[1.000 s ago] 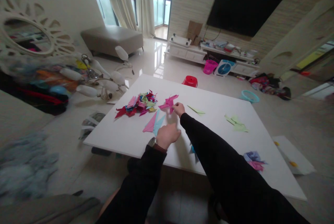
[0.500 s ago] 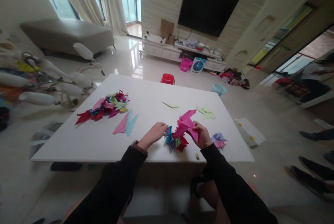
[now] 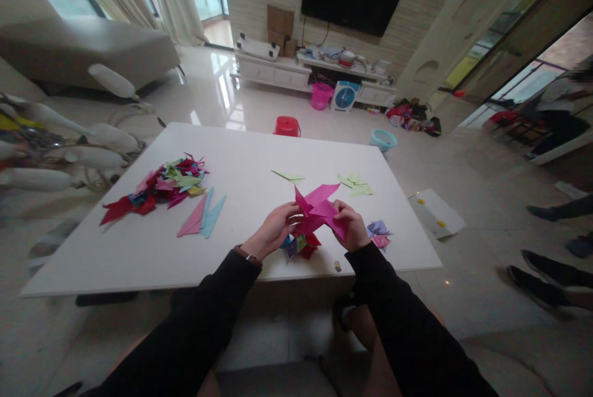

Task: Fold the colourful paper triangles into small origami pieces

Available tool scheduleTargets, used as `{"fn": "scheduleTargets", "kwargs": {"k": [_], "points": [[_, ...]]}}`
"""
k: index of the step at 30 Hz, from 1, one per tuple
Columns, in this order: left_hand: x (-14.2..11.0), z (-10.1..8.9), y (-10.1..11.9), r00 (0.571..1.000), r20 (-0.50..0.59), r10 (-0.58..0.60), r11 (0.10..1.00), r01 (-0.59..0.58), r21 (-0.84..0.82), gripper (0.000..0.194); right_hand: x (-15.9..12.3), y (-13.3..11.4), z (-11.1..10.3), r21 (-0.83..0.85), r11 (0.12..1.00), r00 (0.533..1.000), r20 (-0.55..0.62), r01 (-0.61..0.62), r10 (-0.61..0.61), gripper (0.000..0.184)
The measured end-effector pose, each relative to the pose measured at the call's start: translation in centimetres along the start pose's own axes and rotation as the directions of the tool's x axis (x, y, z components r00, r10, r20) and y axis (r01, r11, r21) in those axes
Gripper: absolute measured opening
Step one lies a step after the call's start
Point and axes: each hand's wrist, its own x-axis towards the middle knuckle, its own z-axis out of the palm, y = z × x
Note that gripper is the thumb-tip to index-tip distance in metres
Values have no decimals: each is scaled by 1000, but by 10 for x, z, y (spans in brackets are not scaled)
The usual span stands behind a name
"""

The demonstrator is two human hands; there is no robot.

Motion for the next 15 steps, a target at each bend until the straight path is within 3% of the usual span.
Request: {"fn": "scheduleTargets", "kwargs": {"k": [7,15], "points": [[2,-1,0,999,-34,31,995,-27,100,29,0,-1,4,-86,994,997,-50,-71,67,21],[-3,-7,2,993,-44,107,984,-100,149,36,0,10,8,-121,992,994,-108,-38,25,32]]}}
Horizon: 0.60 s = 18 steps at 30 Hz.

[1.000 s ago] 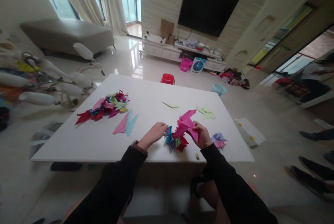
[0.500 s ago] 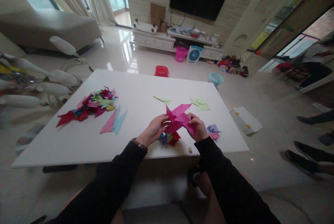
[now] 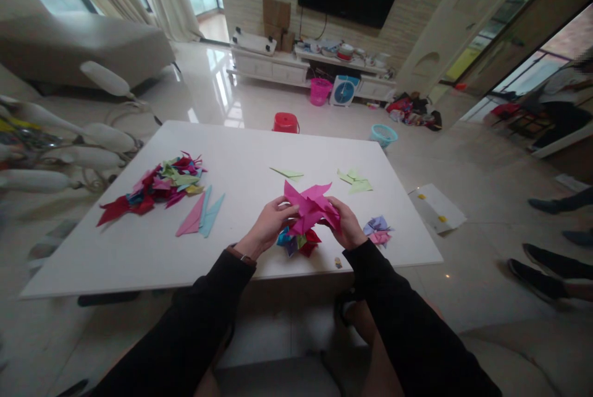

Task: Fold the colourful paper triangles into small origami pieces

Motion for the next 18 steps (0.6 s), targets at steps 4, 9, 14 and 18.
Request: {"fn": "scheduleTargets", "kwargs": {"k": [4,9,14,18], "points": [[-4,-2,2,1000,-2,29,999,-29,18,39,2,2,-1,-35,999,1000,12,9,-8,36],[-4,-1,1,999,-21,41,999,-41,6,44,3,5,0,-65,998,997,69,-13,18,38],[-4,4,0,998,-61,20,1000,-22,-20,41,4,8,2,-35,999,998,60,-22,24,35],[-4,6,-2,996,-85,17,1000,-17,1,41,5,10,0,-33,999,998,64,-23,25,34]]}}
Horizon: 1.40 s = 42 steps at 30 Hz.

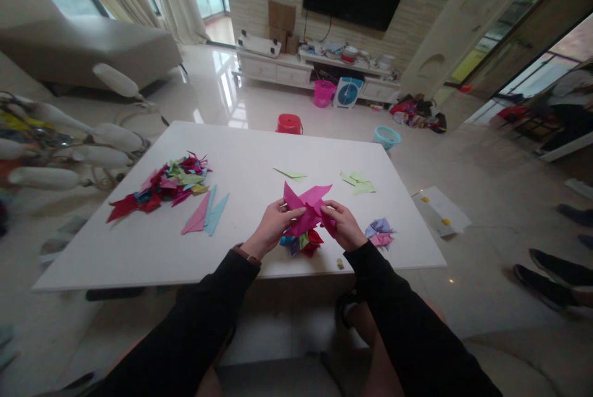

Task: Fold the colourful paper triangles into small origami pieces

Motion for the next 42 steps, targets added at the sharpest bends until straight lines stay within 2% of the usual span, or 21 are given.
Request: {"fn": "scheduleTargets", "kwargs": {"k": [11,15,20,24,26,31,34,39,42], "points": [[4,0,-4,998,-47,52,998,-50,27,42,-1,6,1,48,998,999,-29,-37,38,23],[2,0,-5,997,-38,74,995,-71,72,49,1,11,0,1,999,999,-22,-38,38,27],[2,-1,-10,996,-30,90,983,-84,166,57,1,15,3,41,998,998,30,-51,50,33],[5,-4,-13,990,-70,126,968,-107,228,58,1,17,5,82,995,998,-31,-54,56,33],[6,-5,-13,985,-99,139,962,-111,248,58,0,16,5,57,997,998,-28,-47,48,32],[7,-5,-12,984,-124,130,961,-95,259,59,-3,13,3,-92,996,997,82,8,-1,29],[7,-3,-10,987,-105,124,964,-95,247,57,-4,12,2,-157,983,995,65,91,-82,25],[5,0,-10,994,-59,87,989,-80,121,46,-2,12,0,-213,963,986,5,163,-166,20],[3,1,-10,997,-45,61,985,-52,166,51,-1,12,-1,-242,956,986,2,165,-169,21]]}}
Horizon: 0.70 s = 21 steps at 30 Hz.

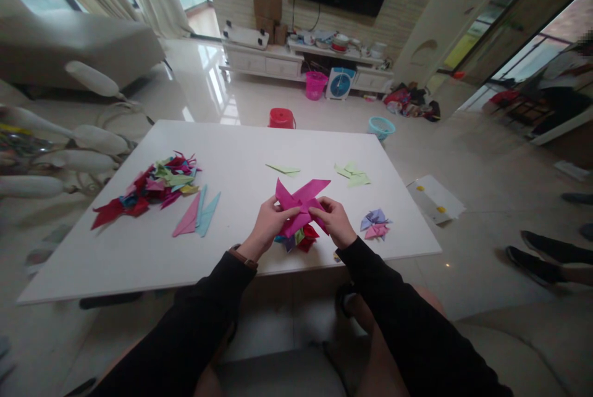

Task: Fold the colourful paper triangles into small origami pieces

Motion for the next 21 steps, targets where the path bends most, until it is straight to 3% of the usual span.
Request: {"fn": "scheduleTargets", "kwargs": {"k": [2,4,7,10,13,16,18,21], "points": [[0,0,1,1000,-15,5,1000,-4,24,51,1,-4,-3,-49,999,999,-31,14,-16,23],[0,-1,4,999,-32,7,1000,-7,7,51,2,-12,-9,-90,992,981,-168,84,-99,26],[1,-3,9,999,-54,-5,1000,4,-31,50,3,-28,-21,15,976,938,-282,215,-202,25],[1,-5,12,998,-53,-15,999,12,-42,47,0,-39,-31,178,953,957,-201,244,-208,21],[0,-3,11,999,-37,-19,999,17,-52,49,-7,-41,-38,227,937,953,-205,267,-222,20],[-1,1,8,999,-21,-35,998,33,-54,53,-18,-41,-42,230,942,963,51,246,-264,20],[-1,3,6,999,-14,-46,998,46,-49,55,-24,-43,-45,172,952,934,214,254,-287,27],[0,4,3,999,7,-52,998,52,-44,57,-27,-43,-48,94,948,933,172,305,-317,27]]}}
